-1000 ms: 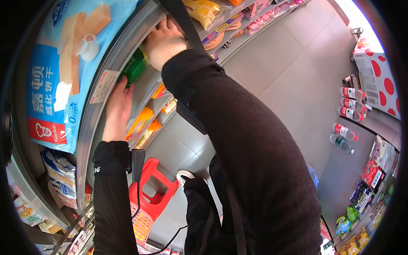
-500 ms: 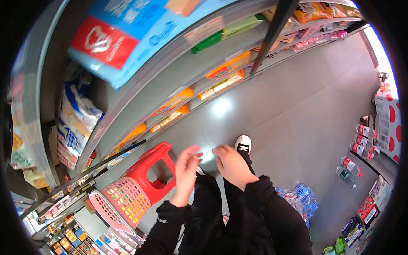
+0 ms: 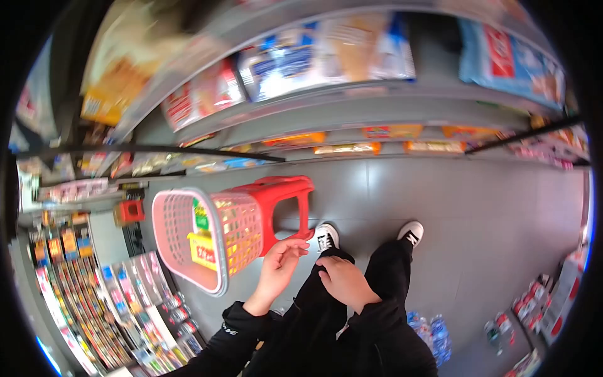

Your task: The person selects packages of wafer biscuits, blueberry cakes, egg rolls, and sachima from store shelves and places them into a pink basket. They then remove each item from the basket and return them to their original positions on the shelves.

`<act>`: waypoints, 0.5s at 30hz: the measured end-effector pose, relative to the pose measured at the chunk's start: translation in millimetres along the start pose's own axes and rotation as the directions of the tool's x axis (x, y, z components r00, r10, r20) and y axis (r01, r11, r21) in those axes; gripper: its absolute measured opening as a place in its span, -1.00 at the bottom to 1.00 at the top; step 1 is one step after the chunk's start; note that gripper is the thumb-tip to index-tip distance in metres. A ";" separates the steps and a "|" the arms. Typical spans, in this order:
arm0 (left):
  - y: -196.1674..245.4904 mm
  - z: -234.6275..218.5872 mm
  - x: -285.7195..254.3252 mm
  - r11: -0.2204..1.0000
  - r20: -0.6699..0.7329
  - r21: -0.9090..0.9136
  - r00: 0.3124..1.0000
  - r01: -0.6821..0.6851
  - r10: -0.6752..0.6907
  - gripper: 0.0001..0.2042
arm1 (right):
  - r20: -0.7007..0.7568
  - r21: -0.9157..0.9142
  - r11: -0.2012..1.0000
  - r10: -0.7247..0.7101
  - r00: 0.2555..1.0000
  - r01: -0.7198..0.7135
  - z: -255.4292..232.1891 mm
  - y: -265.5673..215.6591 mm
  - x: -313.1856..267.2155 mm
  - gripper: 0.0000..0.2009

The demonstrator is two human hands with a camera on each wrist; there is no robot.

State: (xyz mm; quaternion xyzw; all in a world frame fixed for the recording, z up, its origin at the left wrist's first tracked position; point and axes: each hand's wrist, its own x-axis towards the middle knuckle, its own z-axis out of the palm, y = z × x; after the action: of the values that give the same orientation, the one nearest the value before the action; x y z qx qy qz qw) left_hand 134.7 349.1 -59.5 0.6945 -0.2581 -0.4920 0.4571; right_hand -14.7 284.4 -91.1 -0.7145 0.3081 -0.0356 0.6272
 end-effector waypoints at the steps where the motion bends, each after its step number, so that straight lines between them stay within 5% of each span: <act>1: 6.2 -17.9 -7.2 0.997 -0.022 0.073 1.000 -0.007 0.008 -0.81 | -0.020 0.001 0.999 -0.042 0.999 0.042 8.9 -13.7 8.9 -0.80; 7: 40.2 -112.2 -47.0 0.997 -0.133 0.016 0.988 -0.074 0.075 -0.82 | 0.090 0.142 0.981 -0.144 0.985 0.131 52.9 -99.7 46.2 -0.81; 12: 23.2 -202.5 -41.9 0.993 -0.420 -0.011 0.902 -0.119 0.103 -0.84 | 0.184 0.361 0.911 -0.277 0.943 0.197 115.6 -142.4 80.2 -0.80; 15: 1.0 -250.4 -24.2 0.988 -0.457 -0.149 0.889 -0.048 -0.025 -0.81 | 0.206 0.509 0.860 -0.147 0.967 0.023 165.5 -161.6 113.6 -0.69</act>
State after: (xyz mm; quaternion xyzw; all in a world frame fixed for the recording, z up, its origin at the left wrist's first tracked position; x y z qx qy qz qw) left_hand 355.7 463.6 -23.2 0.7513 -0.1080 -0.3305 0.5610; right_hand 213.4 377.8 -15.7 -0.5382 0.1787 -0.0566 0.8217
